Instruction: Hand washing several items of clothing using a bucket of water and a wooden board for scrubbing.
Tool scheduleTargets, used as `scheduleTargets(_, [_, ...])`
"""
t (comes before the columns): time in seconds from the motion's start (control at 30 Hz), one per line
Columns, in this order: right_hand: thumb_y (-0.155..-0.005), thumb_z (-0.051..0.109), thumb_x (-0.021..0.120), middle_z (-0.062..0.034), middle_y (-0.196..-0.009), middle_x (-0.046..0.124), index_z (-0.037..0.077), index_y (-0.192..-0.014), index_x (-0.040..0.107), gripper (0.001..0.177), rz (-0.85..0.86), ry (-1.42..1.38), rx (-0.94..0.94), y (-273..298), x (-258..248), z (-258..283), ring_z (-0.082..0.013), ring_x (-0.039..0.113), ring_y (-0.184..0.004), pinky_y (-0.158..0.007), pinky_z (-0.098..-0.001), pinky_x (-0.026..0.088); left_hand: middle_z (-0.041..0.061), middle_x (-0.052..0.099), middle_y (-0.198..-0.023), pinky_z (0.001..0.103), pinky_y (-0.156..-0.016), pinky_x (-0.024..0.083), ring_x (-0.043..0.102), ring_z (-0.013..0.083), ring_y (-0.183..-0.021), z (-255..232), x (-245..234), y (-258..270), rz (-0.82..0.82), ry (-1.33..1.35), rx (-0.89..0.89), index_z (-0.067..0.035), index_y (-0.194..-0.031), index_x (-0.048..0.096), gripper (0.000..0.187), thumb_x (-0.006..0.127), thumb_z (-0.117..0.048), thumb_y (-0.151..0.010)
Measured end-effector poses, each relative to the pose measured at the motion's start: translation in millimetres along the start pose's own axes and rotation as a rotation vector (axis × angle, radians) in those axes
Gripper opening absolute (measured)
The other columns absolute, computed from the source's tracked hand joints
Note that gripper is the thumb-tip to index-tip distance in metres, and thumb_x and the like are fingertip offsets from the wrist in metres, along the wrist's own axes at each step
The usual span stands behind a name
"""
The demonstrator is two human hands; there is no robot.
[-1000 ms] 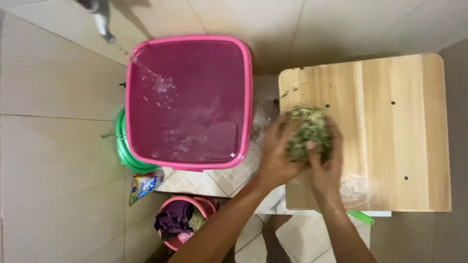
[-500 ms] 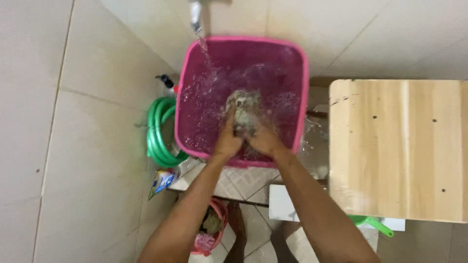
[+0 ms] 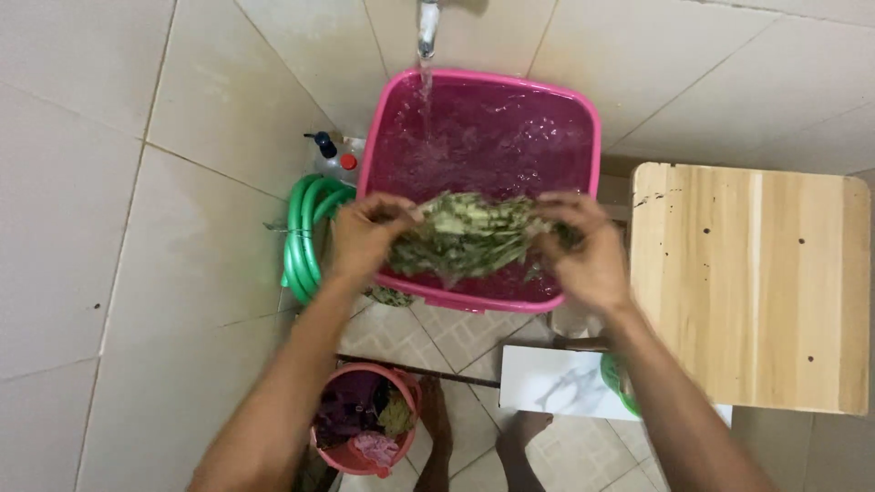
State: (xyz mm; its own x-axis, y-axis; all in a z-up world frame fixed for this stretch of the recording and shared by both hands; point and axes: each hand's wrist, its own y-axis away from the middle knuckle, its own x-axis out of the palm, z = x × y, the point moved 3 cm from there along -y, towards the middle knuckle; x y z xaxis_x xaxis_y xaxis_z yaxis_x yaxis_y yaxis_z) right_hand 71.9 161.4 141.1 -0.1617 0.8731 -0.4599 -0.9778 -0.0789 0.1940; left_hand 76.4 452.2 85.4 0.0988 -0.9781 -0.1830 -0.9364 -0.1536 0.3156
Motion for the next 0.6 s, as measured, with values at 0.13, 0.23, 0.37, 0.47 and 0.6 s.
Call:
scheduleTargets(0.13, [-0.098, 0.006, 0.069, -0.0099, -0.122, 0.074, 0.004, -0.114, 0.074, 0.017, -0.082, 0.047, -0.274, 2, -64, 51, -0.0201, 0.070, -0.115, -0.096, -0.0348, 0.058, 0.002, 0.075, -0.082, 0.028, -0.065, 0.054, 0.067, 0.0113, -0.069, -73, -46, 2, -0.006, -0.212, 0.196, -0.002, -0.093, 0.077, 0.007, 0.074, -0.003, -0.087])
scheduleTargets(0.23, [-0.108, 0.011, 0.068, -0.0112, -0.113, 0.076, 0.005, -0.121, 0.073, 0.015, -0.177, 0.190, -0.239, -2, -97, 84, -0.0182, 0.075, -0.107, -0.101, -0.0357, 0.061, 0.004, 0.072, -0.087, 0.028, -0.065, 0.052, 0.065, 0.0123, -0.073, -69, -64, -15, 0.028, -0.299, 0.256, -0.001, -0.101, 0.072, 0.007, 0.070, -0.003, -0.094])
scheduleTargets(0.37, [-0.099, 0.017, 0.065, -0.0137, -0.118, 0.075, 0.007, -0.127, 0.068, 0.030, 0.095, 0.006, 0.074, -31, -67, 31, -0.0215, 0.073, -0.109, -0.095, -0.0377, 0.059, 0.012, 0.064, -0.104, 0.033, -0.072, 0.062, 0.065, 0.0145, -0.089, -34, -35, -27, 0.113, -0.082, 0.153, -0.003, -0.123, 0.056, 0.029, 0.068, -0.009, -0.098])
scheduleTargets(0.47, [-0.090, 0.022, 0.073, -0.0167, -0.146, 0.047, 0.016, -0.145, 0.051, 0.060, 0.339, 0.089, 0.008, -50, 4, -1, -0.0310, 0.051, -0.131, -0.097, -0.0457, 0.052, 0.022, 0.053, -0.134, 0.047, -0.094, 0.052, 0.055, 0.0308, -0.117, 16, -3, -42, 0.191, -0.229, 0.374, -0.004, -0.143, 0.046, 0.057, 0.073, -0.015, -0.094])
scheduleTargets(0.6, [-0.083, 0.031, 0.085, -0.0189, -0.168, 0.001, 0.029, -0.159, 0.035, 0.092, 0.548, 0.739, 0.135, -41, 105, -40, -0.0416, 0.000, -0.155, -0.118, -0.0635, 0.017, 0.021, 0.019, -0.169, 0.059, -0.114, 0.023, 0.019, 0.0449, -0.146, 63, 53, -16, 0.348, -0.905, 0.068, -0.018, -0.160, 0.032, 0.099, 0.085, -0.028, -0.077])
